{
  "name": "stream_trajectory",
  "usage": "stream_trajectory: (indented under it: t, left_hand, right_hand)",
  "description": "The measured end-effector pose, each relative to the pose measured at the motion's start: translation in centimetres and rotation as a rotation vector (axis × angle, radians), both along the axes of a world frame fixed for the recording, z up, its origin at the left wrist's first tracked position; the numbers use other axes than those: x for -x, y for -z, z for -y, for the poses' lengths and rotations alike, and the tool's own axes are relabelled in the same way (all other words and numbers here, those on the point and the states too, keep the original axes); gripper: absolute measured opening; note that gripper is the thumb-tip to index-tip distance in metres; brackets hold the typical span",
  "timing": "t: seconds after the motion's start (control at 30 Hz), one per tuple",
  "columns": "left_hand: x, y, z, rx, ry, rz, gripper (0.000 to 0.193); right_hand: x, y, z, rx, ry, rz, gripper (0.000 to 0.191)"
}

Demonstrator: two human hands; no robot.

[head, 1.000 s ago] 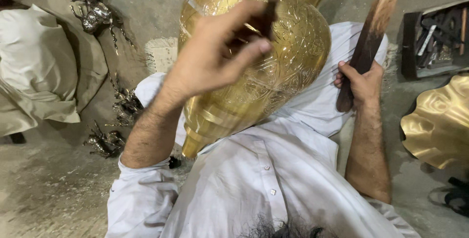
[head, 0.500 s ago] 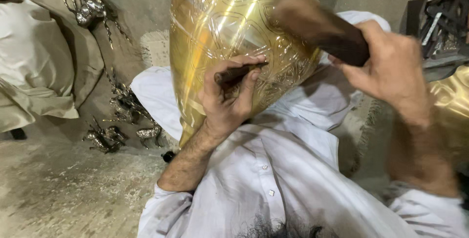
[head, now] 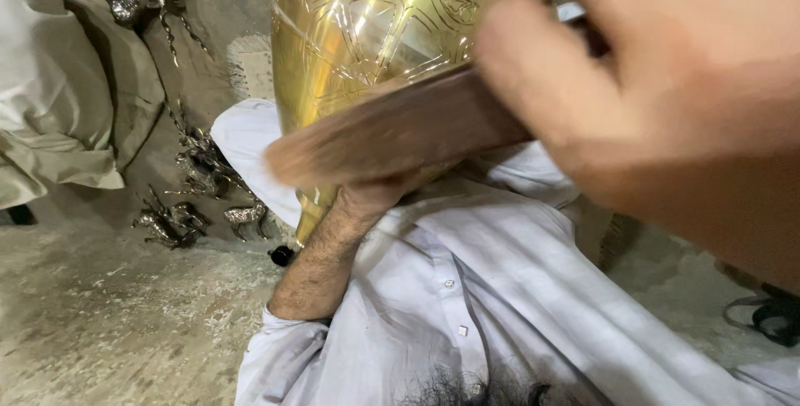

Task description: The person sits on the floor with a large engraved brass vase held between the legs, presses a steel punch against the decorated surface and strikes it with a wooden mallet, repositioning the punch repeatedly to chase the pattern across the vase body.

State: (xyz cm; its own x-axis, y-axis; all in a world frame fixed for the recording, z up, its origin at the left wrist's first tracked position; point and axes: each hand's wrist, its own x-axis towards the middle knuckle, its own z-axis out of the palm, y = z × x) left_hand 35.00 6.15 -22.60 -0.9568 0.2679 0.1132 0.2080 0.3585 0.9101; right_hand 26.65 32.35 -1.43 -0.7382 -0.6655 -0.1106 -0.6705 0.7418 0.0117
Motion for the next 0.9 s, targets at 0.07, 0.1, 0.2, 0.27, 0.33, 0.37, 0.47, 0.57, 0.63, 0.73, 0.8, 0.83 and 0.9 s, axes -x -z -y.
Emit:
stream_trajectory:
  t: [0.07, 0.1, 0.2, 0.27, 0.33, 0.37, 0.47, 0.57, 0.63, 0.73, 0.8, 0.83, 0.9]
  left_hand:
    - [0.1, -0.5, -0.1, -0.013, 0.003, 0.006, 0.05]
    - [0.1, -0.7, -0.2, -0.037, -0.003, 0.011, 0.05]
    - [0.3, -1.4, 0.0, -0.084, 0.002, -0.007, 0.052]
    - [0.9, -1.9, 0.4, 0.006, 0.112, -0.113, 0.05]
    - [1.9, -2.5, 0.3, 0.116, 0.062, -0.025, 0.032]
    - [2.3, -2.8, 0.1, 0.174, 0.038, 0.023, 0.024]
    - [3.8, -4.4, -0.5, 0.101, 0.131, -0.16, 0.031]
    - [5.2, -6.4, -0.6, 0.138, 0.209, -0.045, 0.023]
    - [6.1, -7.4, -0.8, 0.269, 0.242, -0.253, 0.03]
    - [7.2, -8.4, -1.2, 0.231, 0.312, -0.09, 0.037]
    - [8.0, -8.7, -1.5, 0.167, 0.377, 0.033, 0.04]
    - [8.5, -8.8, -1.5, 0.159, 0.418, 0.018, 0.041]
    - [9.2, -8.9, -1.7, 0.158, 0.472, 0.031, 0.043]
  right_hand:
    - [0.7, -0.4, 0.4, 0.01, -0.065, -0.035, 0.025]
    - [1.0, -0.4, 0.5, 0.015, -0.096, -0.053, 0.025]
    - [1.8, 0.0, 0.8, -0.016, -0.082, 0.04, 0.025]
    - [2.0, 0.8, 0.5, 0.012, -0.03, 0.089, 0.03]
    - [1.8, 2.6, 0.1, 0.11, 0.009, 0.072, 0.038]
    - [1.6, 3.8, -0.4, 0.162, 0.029, 0.066, 0.042]
    - [0.7, 7.8, -2.4, 0.425, 0.154, 0.169, 0.042]
    - [0.1, 11.1, -4.7, 0.645, 0.286, 0.317, 0.03]
    - [-0.1, 12.4, -5.6, 0.568, 0.265, 0.212, 0.033]
    - [-0.2, 13.7, -5.6, 0.622, 0.265, 0.17, 0.033]
    - [-0.3, 14.1, -5.4, 0.638, 0.299, 0.153, 0.034]
    - [-0.5, 14.0, -5.6, 0.652, 0.318, 0.152, 0.034]
    - [-0.8, 14.0, -6.2, 0.66, 0.339, 0.161, 0.034]
